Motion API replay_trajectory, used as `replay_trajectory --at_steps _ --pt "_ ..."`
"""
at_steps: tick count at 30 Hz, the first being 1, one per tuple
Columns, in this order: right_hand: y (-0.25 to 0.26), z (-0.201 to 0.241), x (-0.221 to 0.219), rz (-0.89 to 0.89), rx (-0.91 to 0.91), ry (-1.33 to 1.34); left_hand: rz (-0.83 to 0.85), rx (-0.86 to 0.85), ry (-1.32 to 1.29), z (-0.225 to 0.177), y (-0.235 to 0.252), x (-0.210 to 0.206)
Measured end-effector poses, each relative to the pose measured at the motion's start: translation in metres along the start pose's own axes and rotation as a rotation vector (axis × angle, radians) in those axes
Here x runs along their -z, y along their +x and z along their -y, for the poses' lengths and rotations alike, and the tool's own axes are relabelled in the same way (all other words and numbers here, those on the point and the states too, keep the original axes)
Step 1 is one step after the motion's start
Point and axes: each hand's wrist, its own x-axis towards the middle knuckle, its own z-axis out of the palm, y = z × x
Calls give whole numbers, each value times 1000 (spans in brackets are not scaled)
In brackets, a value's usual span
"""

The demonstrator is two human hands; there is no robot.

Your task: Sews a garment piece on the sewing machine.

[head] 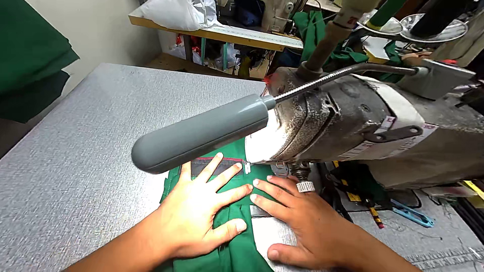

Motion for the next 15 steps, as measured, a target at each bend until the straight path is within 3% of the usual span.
replay_trajectory --at_steps 7,11,15 --pt "20 -8 8 97 -115 74 19 -5 -56 21 21 7" --pt "-39 3 12 -326 -229 -81 53 -4 -25 21 21 11" --pt "-138 -20 21 -572 -633 -260 59 -3 -44 21 23 11"
